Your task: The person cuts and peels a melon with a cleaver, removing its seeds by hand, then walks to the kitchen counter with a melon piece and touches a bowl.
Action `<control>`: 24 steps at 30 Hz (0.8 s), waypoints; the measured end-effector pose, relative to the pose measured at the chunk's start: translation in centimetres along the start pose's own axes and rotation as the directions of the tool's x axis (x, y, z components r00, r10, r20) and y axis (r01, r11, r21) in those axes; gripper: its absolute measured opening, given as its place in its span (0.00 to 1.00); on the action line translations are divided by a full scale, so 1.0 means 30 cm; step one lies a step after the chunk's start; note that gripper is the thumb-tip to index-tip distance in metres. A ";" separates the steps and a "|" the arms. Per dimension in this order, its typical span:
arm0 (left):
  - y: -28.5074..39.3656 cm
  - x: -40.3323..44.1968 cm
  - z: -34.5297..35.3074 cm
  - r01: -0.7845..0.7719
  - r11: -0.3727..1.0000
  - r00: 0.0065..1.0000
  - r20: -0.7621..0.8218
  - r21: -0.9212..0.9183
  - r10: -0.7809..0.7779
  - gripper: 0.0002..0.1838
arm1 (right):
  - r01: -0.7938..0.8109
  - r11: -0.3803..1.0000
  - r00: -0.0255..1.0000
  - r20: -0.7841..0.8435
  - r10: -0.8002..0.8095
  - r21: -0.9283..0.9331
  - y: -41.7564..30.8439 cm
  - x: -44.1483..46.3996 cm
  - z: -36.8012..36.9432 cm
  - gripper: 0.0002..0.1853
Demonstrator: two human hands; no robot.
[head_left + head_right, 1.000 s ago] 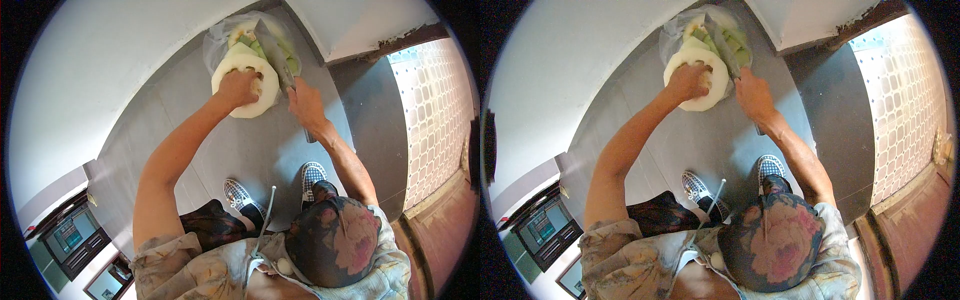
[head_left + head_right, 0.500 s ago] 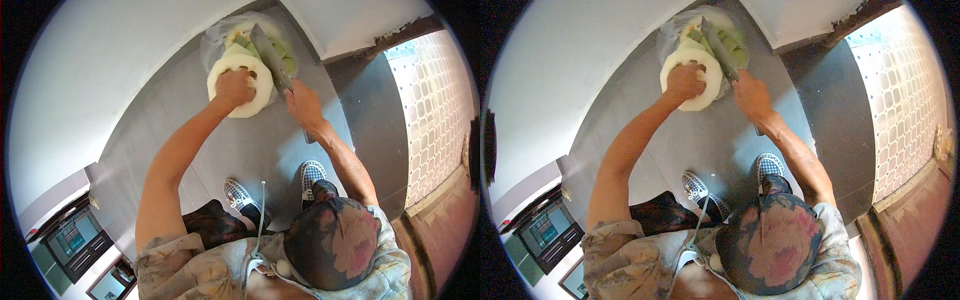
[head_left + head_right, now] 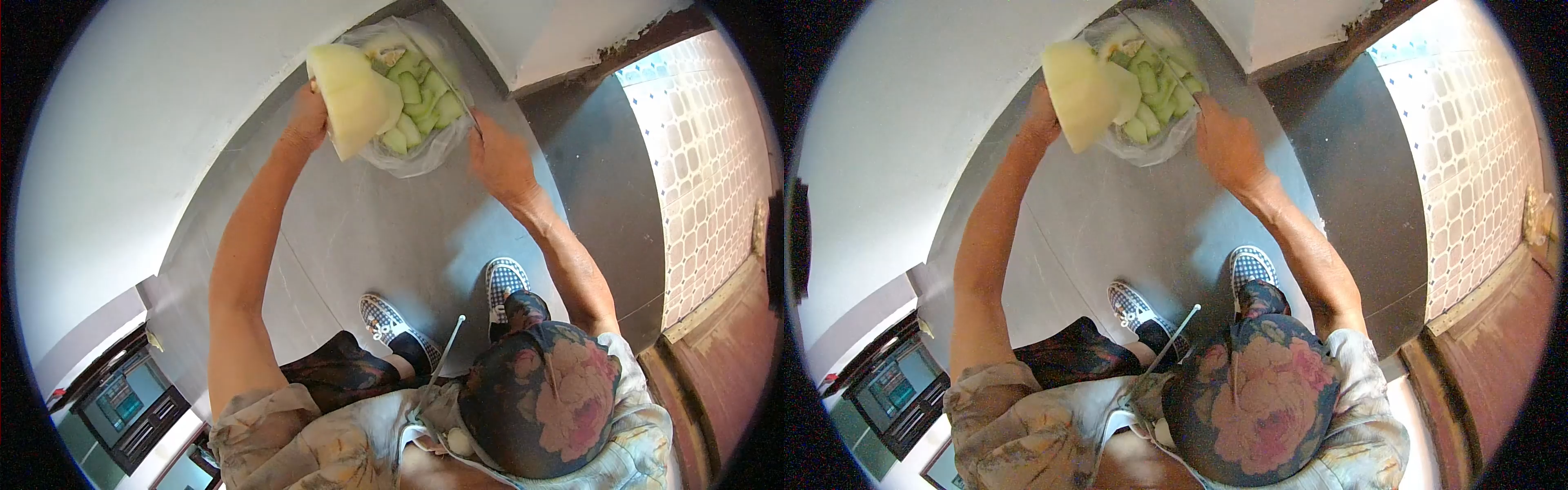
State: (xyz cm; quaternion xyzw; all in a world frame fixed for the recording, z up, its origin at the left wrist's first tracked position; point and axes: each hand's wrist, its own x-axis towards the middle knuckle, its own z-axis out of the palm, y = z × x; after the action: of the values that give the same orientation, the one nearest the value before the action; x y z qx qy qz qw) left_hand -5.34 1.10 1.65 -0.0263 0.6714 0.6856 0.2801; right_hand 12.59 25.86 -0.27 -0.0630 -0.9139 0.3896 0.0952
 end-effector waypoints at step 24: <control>0.069 -0.068 0.129 -0.097 0.930 0.896 0.375 -0.354 0.236 0.28 | 0.007 0.955 0.997 0.081 0.018 -0.297 0.175 -0.134 0.126 0.27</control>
State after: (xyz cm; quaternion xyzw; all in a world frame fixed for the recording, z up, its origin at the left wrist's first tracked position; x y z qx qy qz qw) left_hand -3.20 4.13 4.75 0.1310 0.4743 0.7987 0.3463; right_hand 15.89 26.08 -7.14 -0.0630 -0.9650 0.2504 0.0455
